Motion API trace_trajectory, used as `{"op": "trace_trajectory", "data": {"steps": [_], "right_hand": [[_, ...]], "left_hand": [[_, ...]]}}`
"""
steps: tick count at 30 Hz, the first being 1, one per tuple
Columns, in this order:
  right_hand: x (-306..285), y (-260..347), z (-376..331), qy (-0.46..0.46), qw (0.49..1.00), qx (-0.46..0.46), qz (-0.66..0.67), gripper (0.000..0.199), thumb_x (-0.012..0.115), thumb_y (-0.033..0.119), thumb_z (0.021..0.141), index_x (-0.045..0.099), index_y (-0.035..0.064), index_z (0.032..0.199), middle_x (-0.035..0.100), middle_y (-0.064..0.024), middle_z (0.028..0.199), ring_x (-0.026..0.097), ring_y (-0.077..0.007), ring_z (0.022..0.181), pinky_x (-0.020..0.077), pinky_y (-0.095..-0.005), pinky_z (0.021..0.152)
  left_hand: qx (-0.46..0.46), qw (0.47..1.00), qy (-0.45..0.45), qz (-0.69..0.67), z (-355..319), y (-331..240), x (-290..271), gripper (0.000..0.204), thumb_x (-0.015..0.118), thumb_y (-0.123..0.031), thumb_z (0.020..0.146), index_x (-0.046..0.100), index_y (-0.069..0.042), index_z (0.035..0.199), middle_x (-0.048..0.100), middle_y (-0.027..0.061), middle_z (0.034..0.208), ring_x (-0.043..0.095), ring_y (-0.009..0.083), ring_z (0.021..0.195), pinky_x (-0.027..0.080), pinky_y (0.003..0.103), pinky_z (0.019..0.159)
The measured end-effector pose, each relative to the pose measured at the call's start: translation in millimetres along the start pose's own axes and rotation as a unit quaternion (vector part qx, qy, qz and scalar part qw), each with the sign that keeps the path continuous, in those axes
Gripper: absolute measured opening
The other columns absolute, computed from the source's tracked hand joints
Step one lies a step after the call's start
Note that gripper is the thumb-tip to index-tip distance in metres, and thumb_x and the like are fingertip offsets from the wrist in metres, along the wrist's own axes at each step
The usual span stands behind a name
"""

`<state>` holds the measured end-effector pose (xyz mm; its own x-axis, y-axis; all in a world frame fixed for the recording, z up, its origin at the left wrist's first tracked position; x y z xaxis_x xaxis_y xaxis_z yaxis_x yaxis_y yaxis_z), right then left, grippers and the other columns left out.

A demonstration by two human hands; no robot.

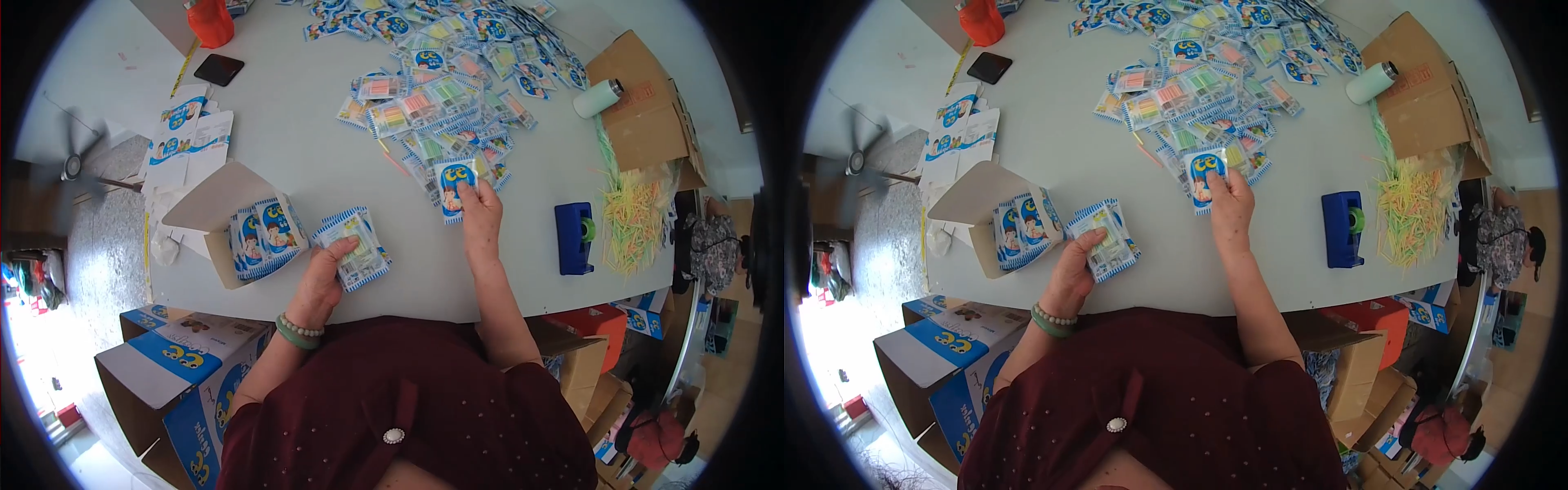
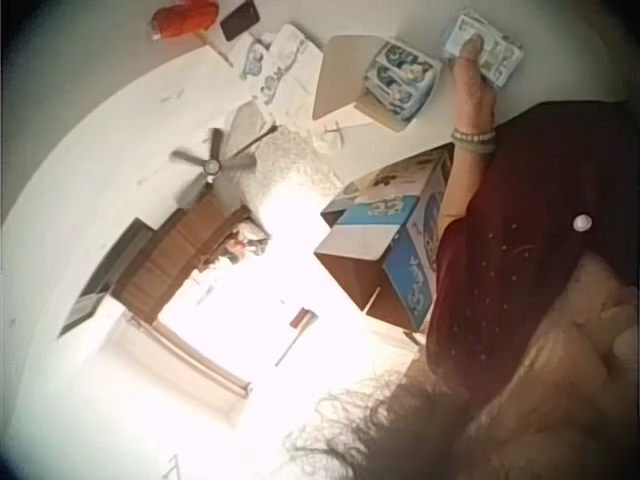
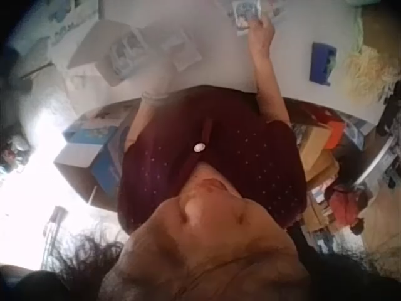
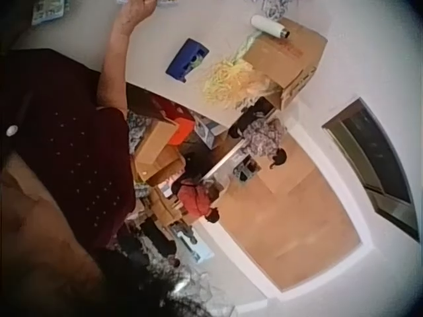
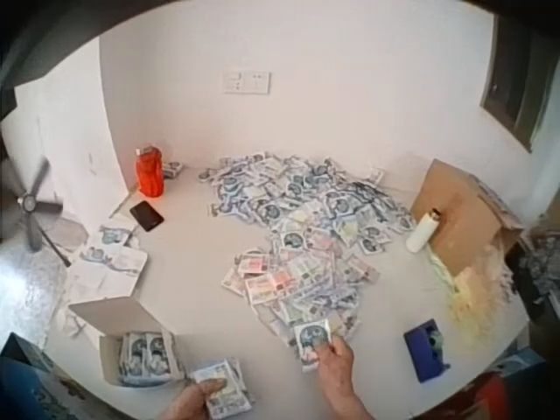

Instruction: Packaging small product packets into small boxes and then placing the boxes into a larger cardboard carton.

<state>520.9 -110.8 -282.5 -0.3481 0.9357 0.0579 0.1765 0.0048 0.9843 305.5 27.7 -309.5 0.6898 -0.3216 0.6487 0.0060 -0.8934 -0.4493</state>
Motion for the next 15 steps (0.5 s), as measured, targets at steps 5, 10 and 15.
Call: {"op": "trace_trajectory", "data": {"steps": [5, 10, 15], "right_hand": [[4, 9, 14, 0.095, 0.976, -0.013, -0.196, 0.019, 0.062, 0.009, 0.084, 0.061, 0.0012, 0.101, 0.065, -0.0065, 0.098, 0.061, -0.0139, 0.087, 0.0483, -0.0284, 0.075], [28, 17, -15, 0.113, 0.751, -0.355, -0.545, 0.034, 0.062, 0.009, 0.080, 0.053, 0.0016, 0.112, 0.054, -0.0180, 0.123, 0.048, -0.0315, 0.119, 0.0355, -0.0425, 0.101], [24, 18, -65, 0.223, 0.716, -0.327, -0.575, 0.038, 0.061, 0.009, 0.080, 0.050, 0.0020, 0.115, 0.050, -0.0180, 0.129, 0.044, -0.0340, 0.123, 0.0300, -0.0464, 0.106]], "left_hand": [[0.009, 1.000, 0.020, 0.009, -1, 1, -5, 0.037, 0.061, -0.011, 0.085, 0.053, 0.001, 0.119, 0.064, 0.0135, 0.109, 0.065, 0.0274, 0.095, 0.055, 0.042, 0.083], [0.009, 1.000, 0.008, 0.010, 4, 4, -10, 0.037, 0.061, -0.012, 0.085, 0.053, 0.001, 0.119, 0.064, 0.0134, 0.109, 0.065, 0.0278, 0.095, 0.055, 0.041, 0.084], [0.018, 1.000, 0.017, 0.006, 2, 1, -10, 0.037, 0.060, -0.011, 0.086, 0.053, 0.001, 0.120, 0.064, 0.0138, 0.109, 0.065, 0.0284, 0.095, 0.055, 0.041, 0.084]]}}
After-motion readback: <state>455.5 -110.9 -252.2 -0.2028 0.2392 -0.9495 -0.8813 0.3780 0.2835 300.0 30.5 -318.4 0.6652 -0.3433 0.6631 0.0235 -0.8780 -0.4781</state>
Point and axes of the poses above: each hand's wrist, its own z-axis towards the middle knuckle, its own x-axis out of the palm, y = z × x, the point moved 6 cm from there along z, towards the middle knuckle
